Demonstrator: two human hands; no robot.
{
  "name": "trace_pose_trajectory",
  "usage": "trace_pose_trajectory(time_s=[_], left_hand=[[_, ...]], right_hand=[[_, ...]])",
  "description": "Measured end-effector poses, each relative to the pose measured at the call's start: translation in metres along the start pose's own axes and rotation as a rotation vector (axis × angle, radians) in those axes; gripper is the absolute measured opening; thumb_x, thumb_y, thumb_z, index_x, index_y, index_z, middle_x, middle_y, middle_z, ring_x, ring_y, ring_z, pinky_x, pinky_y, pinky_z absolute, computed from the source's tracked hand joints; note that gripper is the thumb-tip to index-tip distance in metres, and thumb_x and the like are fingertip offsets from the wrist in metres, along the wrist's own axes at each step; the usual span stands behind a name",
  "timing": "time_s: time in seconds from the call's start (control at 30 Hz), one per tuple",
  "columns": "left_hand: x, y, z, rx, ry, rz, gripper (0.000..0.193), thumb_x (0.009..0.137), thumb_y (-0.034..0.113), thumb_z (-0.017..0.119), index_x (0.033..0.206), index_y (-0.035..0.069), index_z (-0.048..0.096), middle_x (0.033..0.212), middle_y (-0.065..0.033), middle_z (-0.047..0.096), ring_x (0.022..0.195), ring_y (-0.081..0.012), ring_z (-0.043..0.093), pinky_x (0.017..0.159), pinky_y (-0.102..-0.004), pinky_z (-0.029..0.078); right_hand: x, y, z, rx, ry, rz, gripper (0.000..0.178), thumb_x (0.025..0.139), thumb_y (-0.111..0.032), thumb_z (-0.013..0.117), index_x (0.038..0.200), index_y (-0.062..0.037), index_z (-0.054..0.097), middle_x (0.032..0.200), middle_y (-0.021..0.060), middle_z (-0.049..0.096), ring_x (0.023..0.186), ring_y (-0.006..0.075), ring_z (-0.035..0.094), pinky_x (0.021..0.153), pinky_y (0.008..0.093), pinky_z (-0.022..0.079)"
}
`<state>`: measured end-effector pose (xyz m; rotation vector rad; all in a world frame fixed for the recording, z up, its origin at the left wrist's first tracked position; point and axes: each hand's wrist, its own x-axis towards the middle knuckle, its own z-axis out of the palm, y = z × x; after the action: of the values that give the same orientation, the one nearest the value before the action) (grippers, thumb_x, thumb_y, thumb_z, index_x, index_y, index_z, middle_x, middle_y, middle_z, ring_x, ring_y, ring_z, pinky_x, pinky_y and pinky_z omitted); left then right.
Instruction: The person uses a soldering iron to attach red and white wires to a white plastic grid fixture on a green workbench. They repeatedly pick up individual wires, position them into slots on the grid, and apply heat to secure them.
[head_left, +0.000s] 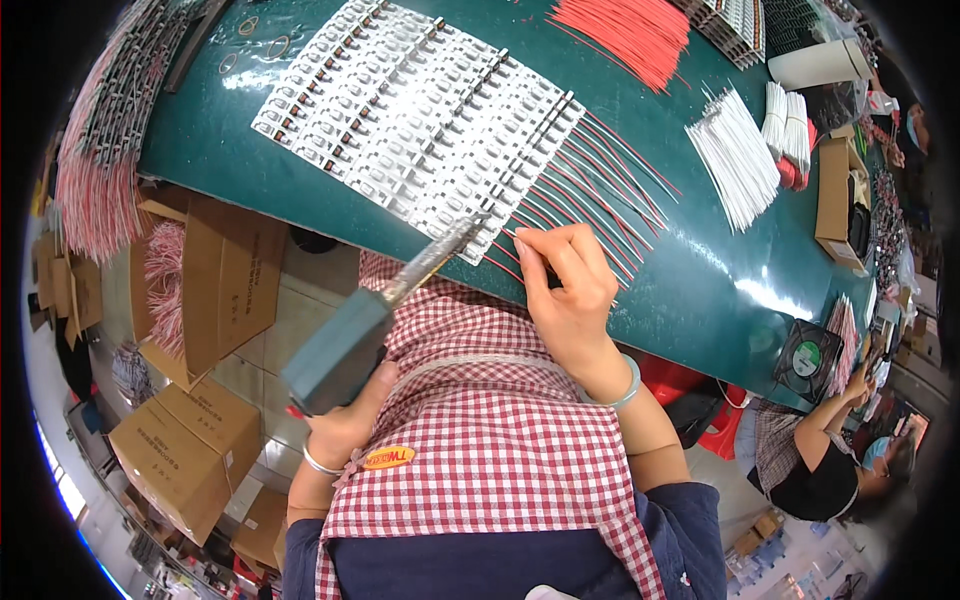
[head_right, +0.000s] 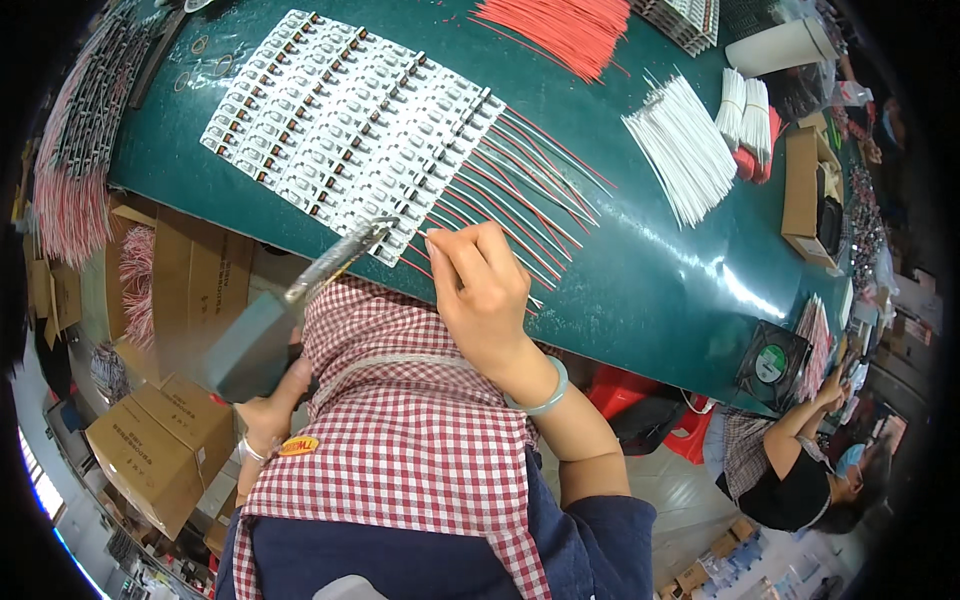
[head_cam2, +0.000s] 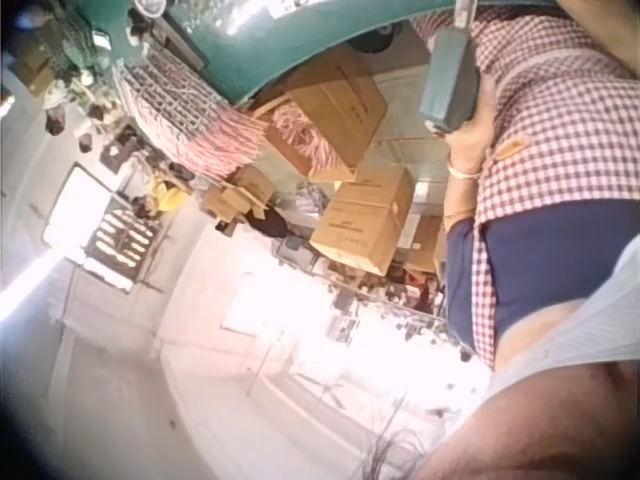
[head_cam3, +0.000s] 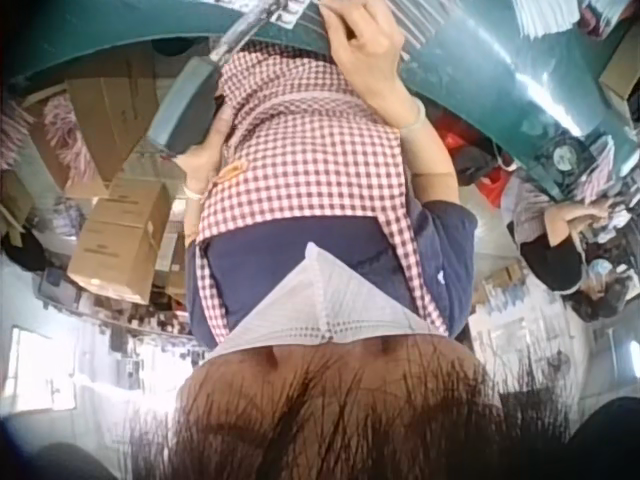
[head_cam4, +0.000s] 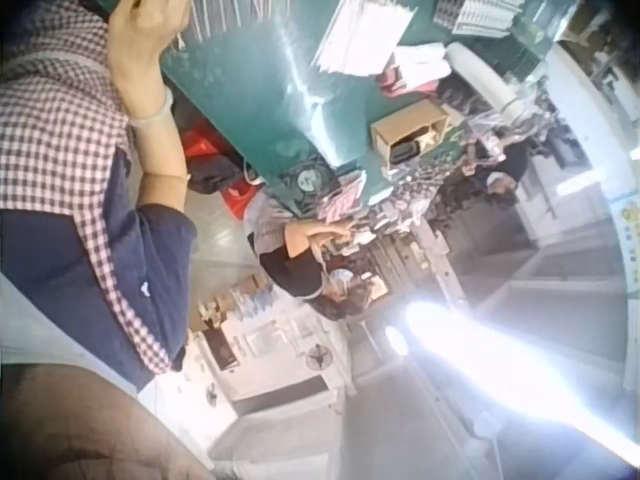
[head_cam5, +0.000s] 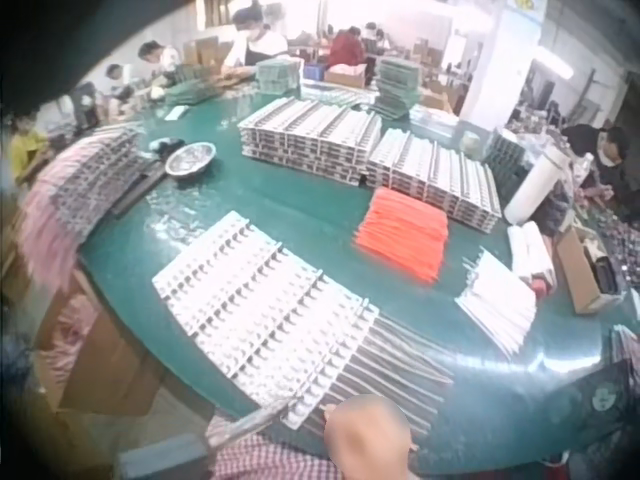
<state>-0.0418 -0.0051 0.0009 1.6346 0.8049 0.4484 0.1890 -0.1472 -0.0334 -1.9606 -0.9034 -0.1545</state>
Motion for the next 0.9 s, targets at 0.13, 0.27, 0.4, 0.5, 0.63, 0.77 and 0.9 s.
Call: trace_pose_trajectory(time_s=[0.13, 0.27, 0.4, 0.5, 0.63, 0.77, 0.9], left_hand=[[-0.003, 0.007, 0.013, 0.14, -0.047, 0.013, 0.027, 0.084, 0.006, 0.082, 0.108, -0.003, 0.074, 0.1, -0.0125, 0.076, 0.084, -0.0193, 0.073, 0.075, -0.0299, 0.057], [0.006, 0.003, 0.021, 0.254, -0.079, 0.149, 0.022, 0.081, 0.005, 0.081, 0.101, -0.003, 0.074, 0.09, -0.014, 0.071, 0.072, -0.0261, 0.07, 0.066, -0.0323, 0.055], [0.008, 0.002, 0.023, 0.3, -0.109, 0.217, 0.022, 0.081, 0.004, 0.08, 0.1, -0.003, 0.073, 0.092, -0.0142, 0.071, 0.073, -0.0255, 0.07, 0.066, -0.033, 0.056], [0.009, 0.001, 0.024, 0.33, -0.105, 0.296, 0.022, 0.079, 0.001, 0.08, 0.099, -0.004, 0.072, 0.092, -0.0143, 0.07, 0.072, -0.025, 0.069, 0.065, -0.0318, 0.055], [0.015, 0.008, 0.026, 0.365, -0.094, 0.387, 0.019, 0.076, -0.003, 0.08, 0.094, -0.005, 0.072, 0.089, -0.014, 0.069, 0.071, -0.0245, 0.069, 0.064, -0.0301, 0.055], [0.019, 0.015, 0.028, 0.384, -0.092, 0.441, 0.017, 0.076, -0.004, 0.079, 0.09, -0.005, 0.072, 0.086, -0.0135, 0.068, 0.069, -0.0247, 0.069, 0.062, -0.0304, 0.055], [0.017, 0.011, 0.028, 0.349, -0.061, 0.427, 0.017, 0.074, -0.004, 0.079, 0.09, -0.005, 0.071, 0.084, -0.013, 0.067, 0.067, -0.0241, 0.067, 0.06, -0.0309, 0.054]], right_hand=[[-0.001, 0.0, 0.006, 0.001, 0.002, 0.034, 0.014, 0.083, 0.004, 0.078, 0.094, -0.0035, 0.073, 0.083, 0.0066, 0.06, 0.06, 0.0191, 0.059, 0.053, 0.0331, 0.046], [-0.002, 0.001, 0.008, -0.037, 0.012, 0.05, 0.015, 0.082, 0.003, 0.079, 0.094, -0.0043, 0.073, 0.084, 0.0062, 0.06, 0.061, 0.0196, 0.059, 0.053, 0.0337, 0.046], [-0.001, 0.001, 0.008, -0.057, 0.003, 0.057, 0.015, 0.082, 0.002, 0.079, 0.094, -0.0045, 0.073, 0.084, 0.0064, 0.06, 0.061, 0.0203, 0.06, 0.053, 0.0343, 0.046], [-0.002, 0.002, 0.009, -0.058, 0.003, 0.05, 0.015, 0.082, 0.002, 0.078, 0.093, -0.0044, 0.073, 0.083, 0.0065, 0.06, 0.061, 0.0209, 0.06, 0.053, 0.0346, 0.047], [-0.003, 0.004, 0.009, -0.063, 0.003, 0.042, 0.015, 0.081, 0.003, 0.078, 0.094, -0.0043, 0.073, 0.083, 0.0066, 0.059, 0.062, 0.0216, 0.06, 0.053, 0.0346, 0.047], [-0.003, 0.004, 0.009, -0.065, 0.003, 0.033, 0.016, 0.081, 0.003, 0.078, 0.094, -0.0042, 0.073, 0.083, 0.0066, 0.059, 0.062, 0.0215, 0.06, 0.053, 0.0345, 0.047], [-0.002, 0.001, 0.008, -0.059, -0.002, 0.041, 0.016, 0.081, 0.003, 0.078, 0.094, -0.0042, 0.073, 0.083, 0.0065, 0.059, 0.062, 0.0213, 0.06, 0.053, 0.0345, 0.047]])
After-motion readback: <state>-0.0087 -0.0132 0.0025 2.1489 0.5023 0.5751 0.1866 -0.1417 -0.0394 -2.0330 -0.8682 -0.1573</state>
